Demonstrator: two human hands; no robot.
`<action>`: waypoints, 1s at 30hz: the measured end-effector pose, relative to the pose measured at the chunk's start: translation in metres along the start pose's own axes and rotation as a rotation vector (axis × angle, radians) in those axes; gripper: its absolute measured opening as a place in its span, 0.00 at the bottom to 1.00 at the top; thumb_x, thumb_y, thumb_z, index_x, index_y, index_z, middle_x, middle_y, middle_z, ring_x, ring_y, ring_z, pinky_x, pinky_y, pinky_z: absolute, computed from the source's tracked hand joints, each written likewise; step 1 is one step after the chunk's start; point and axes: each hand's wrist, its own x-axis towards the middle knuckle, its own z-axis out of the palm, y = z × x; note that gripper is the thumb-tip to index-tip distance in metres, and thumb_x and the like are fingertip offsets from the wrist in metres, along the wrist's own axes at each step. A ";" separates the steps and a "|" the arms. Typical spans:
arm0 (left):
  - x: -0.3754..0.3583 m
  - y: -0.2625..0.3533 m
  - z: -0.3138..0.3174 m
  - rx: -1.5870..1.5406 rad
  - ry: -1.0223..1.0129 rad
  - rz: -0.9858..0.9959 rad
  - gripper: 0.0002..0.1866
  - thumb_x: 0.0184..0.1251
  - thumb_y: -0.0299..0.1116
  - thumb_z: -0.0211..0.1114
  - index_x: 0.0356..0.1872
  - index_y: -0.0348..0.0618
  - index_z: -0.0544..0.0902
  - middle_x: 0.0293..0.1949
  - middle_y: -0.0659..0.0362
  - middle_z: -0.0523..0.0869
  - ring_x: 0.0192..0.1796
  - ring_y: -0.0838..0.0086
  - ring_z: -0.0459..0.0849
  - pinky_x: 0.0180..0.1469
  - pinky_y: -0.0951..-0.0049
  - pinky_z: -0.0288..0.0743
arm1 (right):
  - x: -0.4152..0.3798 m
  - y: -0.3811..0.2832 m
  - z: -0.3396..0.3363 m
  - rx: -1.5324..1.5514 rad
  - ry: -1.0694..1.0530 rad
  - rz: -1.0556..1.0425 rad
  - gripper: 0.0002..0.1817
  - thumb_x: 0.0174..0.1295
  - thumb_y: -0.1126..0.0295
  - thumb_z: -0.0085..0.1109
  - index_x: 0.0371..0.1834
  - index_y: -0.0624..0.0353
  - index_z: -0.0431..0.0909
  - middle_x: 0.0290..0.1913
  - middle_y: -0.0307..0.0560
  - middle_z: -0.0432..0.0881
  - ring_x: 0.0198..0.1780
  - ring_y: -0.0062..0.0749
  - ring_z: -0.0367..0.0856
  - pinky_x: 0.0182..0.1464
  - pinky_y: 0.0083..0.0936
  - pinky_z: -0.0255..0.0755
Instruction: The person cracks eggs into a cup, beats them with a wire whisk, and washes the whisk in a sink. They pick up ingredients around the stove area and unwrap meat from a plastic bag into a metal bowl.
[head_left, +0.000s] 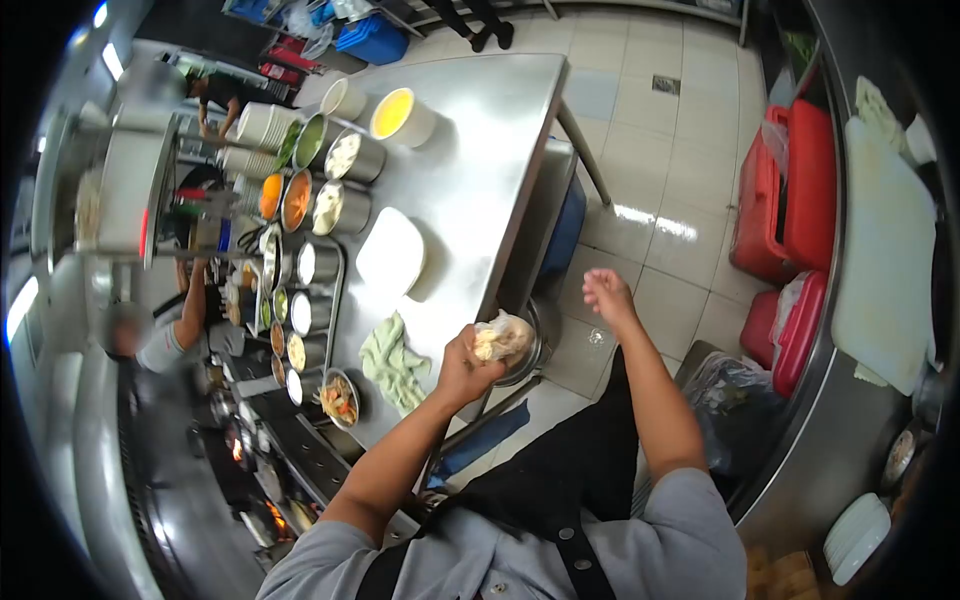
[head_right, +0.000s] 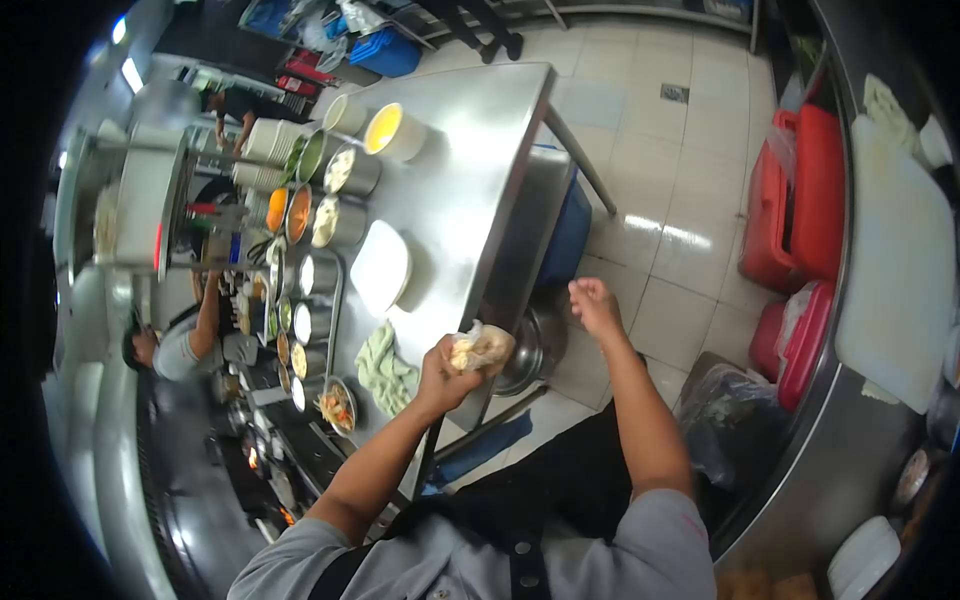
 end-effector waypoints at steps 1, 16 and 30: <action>0.011 0.010 0.005 0.047 0.029 -0.003 0.16 0.44 0.25 0.67 0.37 0.35 0.75 0.35 0.60 0.81 0.37 0.79 0.77 0.42 0.77 0.73 | 0.028 0.003 -0.005 -0.034 0.031 -0.044 0.22 0.60 0.53 0.60 0.47 0.59 0.74 0.32 0.39 0.80 0.29 0.20 0.76 0.31 0.18 0.70; 0.064 -0.032 -0.022 0.799 -0.507 0.444 0.24 0.33 0.40 0.74 0.34 0.44 0.73 0.33 0.52 0.78 0.34 0.54 0.78 0.33 0.58 0.73 | 0.208 -0.009 0.088 -0.230 0.090 -0.204 0.23 0.57 0.52 0.60 0.45 0.61 0.77 0.43 0.56 0.82 0.48 0.51 0.79 0.50 0.38 0.72; 0.076 -0.012 -0.015 0.760 -0.428 0.617 0.19 0.40 0.41 0.68 0.33 0.45 0.74 0.34 0.60 0.79 0.35 0.67 0.81 0.30 0.71 0.74 | 0.336 -0.032 0.179 -0.647 0.219 -0.494 0.13 0.59 0.58 0.52 0.37 0.56 0.78 0.38 0.53 0.83 0.41 0.44 0.84 0.40 0.42 0.77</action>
